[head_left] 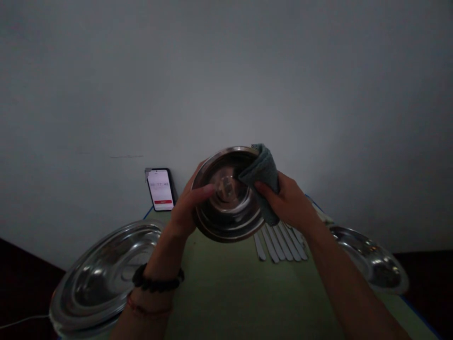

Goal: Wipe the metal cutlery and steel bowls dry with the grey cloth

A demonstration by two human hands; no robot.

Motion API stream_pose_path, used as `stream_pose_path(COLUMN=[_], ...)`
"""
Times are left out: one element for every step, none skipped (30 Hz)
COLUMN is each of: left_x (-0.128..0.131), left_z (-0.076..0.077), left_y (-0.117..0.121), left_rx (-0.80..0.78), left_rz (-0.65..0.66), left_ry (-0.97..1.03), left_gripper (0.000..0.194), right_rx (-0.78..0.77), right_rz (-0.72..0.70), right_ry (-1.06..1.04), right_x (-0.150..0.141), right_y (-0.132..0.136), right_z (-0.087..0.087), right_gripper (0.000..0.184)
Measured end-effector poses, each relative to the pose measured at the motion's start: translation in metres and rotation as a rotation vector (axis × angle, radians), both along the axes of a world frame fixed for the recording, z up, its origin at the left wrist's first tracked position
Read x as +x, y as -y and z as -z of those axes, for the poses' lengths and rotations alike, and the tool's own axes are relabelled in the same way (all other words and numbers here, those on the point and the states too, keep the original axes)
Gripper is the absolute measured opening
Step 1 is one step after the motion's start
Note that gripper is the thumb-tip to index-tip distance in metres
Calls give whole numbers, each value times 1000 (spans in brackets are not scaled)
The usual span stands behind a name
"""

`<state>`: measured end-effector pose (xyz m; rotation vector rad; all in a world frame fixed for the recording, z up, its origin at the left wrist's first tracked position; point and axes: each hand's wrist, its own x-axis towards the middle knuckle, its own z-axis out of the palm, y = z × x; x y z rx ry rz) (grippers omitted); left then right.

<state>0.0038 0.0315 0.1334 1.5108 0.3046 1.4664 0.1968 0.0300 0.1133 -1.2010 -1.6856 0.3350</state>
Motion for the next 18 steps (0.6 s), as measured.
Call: stream_pose_path(left_x=[0,1,1,3,5,8,12,16,21,25,29,32,34,33,32,29,25,21], left_z=[1,2,4,6,9,12,16,19,23,27,29,32,33,33,33,31,28,24], left_y=[0,0,-1,-2,-3,-3,-3,-2,-1,0,1,2,1,0,-1,-3,-5,-7], left_rx=[-2,-8,-9,9,35,67,105,141,178,217,259,288,305,306,290,258,214,161], left_rz=[32,65,82,60,18,-38,-99,-161,-218,-264,-321,-377,-421,-451,-463,-453,-423,-380], left_ry=[3,15,35,65,92,118,141,169,204,220,240,253,258,266,278,291,304,316], left_gripper=[38,37,37,37,37,38,39,40,42,44,46,49,50,50,49,48,47,46], right_rx=[14,26,39,51,61,69,70,61,42,13,-24,-66,-107,-140,-161,-167,-163,-150], right_rz=[-14,-30,-42,-40,-17,23,68,108,133,136,124,103,78,55,35,18,11,17], right_ry=[-19,-55,-109,-174,-245,-315,-381,-437,-484,-519,-545,-562,-570,-567,-555,-534,-504,-468], right_x=[-1,-3,-6,-11,-16,-21,-27,-33,-38,-44,-49,-53,-57,-59,-60,-59,-56,-52], right_y=[0,0,-1,-3,-4,-6,-7,-7,-7,-6,-5,-4,-3,-2,-1,-2,-3,-4], right_z=[0,1,3,6,10,13,17,21,24,27,29,31,33,33,34,33,33,31], right_gripper=[26,28,29,31,32,33,34,35,36,37,38,39,39,39,39,38,37,36])
